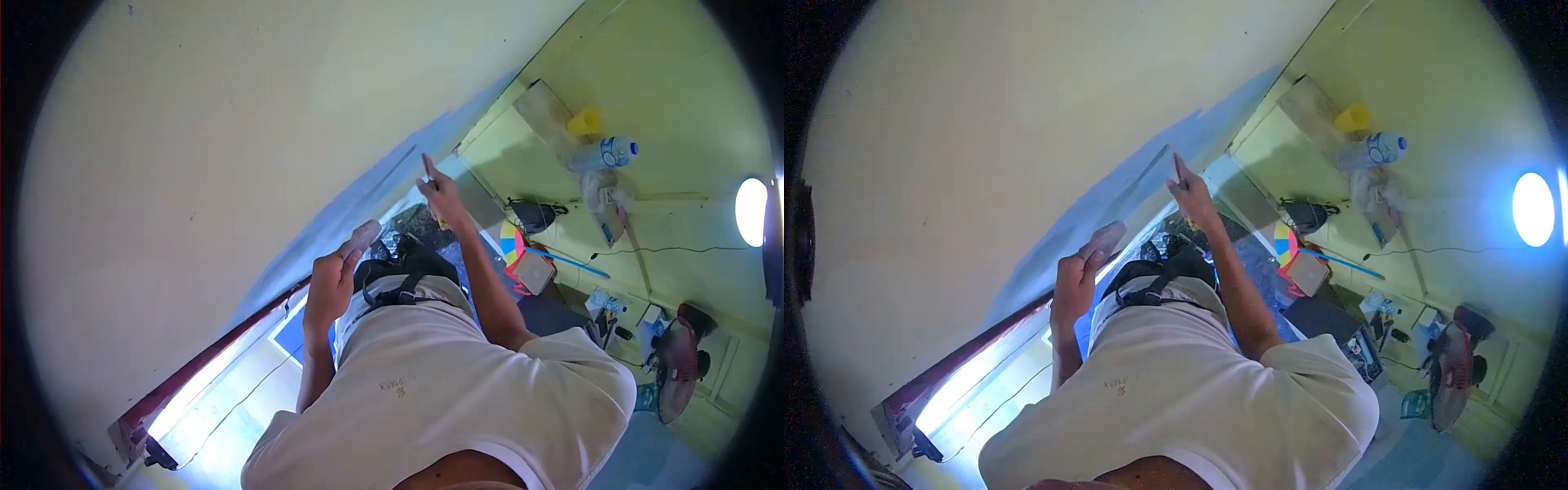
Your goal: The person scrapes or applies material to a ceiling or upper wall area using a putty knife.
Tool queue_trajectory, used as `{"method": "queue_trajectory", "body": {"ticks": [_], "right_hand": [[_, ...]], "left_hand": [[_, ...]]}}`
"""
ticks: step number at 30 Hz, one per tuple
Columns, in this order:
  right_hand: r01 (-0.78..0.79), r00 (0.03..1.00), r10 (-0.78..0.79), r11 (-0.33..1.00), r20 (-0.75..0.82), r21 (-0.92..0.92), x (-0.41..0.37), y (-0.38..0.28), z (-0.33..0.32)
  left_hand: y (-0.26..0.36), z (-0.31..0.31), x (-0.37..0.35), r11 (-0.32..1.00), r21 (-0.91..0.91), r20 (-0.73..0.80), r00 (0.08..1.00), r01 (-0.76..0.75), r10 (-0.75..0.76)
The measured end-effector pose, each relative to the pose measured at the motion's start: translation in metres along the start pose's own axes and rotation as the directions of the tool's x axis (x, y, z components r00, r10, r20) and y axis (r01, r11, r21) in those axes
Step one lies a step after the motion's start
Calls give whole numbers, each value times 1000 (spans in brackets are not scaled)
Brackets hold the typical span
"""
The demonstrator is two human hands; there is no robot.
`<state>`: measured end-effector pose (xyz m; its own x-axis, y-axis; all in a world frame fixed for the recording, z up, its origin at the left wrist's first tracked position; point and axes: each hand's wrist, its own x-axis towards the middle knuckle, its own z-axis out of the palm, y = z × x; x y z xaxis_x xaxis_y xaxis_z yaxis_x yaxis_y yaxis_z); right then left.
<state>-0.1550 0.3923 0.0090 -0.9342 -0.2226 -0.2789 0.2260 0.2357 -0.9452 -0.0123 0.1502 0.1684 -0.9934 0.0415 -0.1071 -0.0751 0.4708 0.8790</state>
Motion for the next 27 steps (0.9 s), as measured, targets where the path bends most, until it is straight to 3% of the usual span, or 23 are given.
{"method": "queue_trajectory", "body": {"ticks": [1,3,5,6,7,10,12,14,16,17,20,24,27], "right_hand": [[-48,998,46,996,32,71,-8,4,1],[-59,996,73,970,-54,234,-16,3,1],[-48,977,119,931,-176,362,-20,-19,4],[-35,975,110,935,-194,354,-19,-33,3],[-22,971,102,938,-215,346,-16,-46,2],[51,957,24,966,-289,252,4,-40,4],[70,951,-3,976,-310,205,18,-34,6],[77,930,-1,978,-367,194,33,-27,3],[90,924,12,964,-381,249,33,-38,-5],[26,934,79,957,-348,289,27,-44,-4],[58,966,15,960,-258,273,19,-21,5],[58,924,35,971,-381,230,34,-43,-9],[49,931,37,974,-362,223,23,-49,-8]], "left_hand": [[-3,1,6,996,9,-21,996,-83,84],[-10,3,19,969,32,-67,967,-245,247],[-18,1,19,991,65,7,993,-116,116],[-20,-3,20,994,90,47,998,-55,51],[-18,-1,22,994,48,12,996,-93,93],[-19,-8,24,975,218,129,990,27,-56],[-18,-5,28,992,114,87,995,-57,47],[-8,-12,25,979,202,115,993,6,-30],[-13,-10,24,983,181,109,994,-28,8],[-15,-9,26,984,170,105,994,-49,31],[-19,-8,27,980,200,137,990,-15,-13],[-14,-10,30,955,296,197,977,13,-74],[-2,-8,33,983,179,182,983,-34,1]]}}
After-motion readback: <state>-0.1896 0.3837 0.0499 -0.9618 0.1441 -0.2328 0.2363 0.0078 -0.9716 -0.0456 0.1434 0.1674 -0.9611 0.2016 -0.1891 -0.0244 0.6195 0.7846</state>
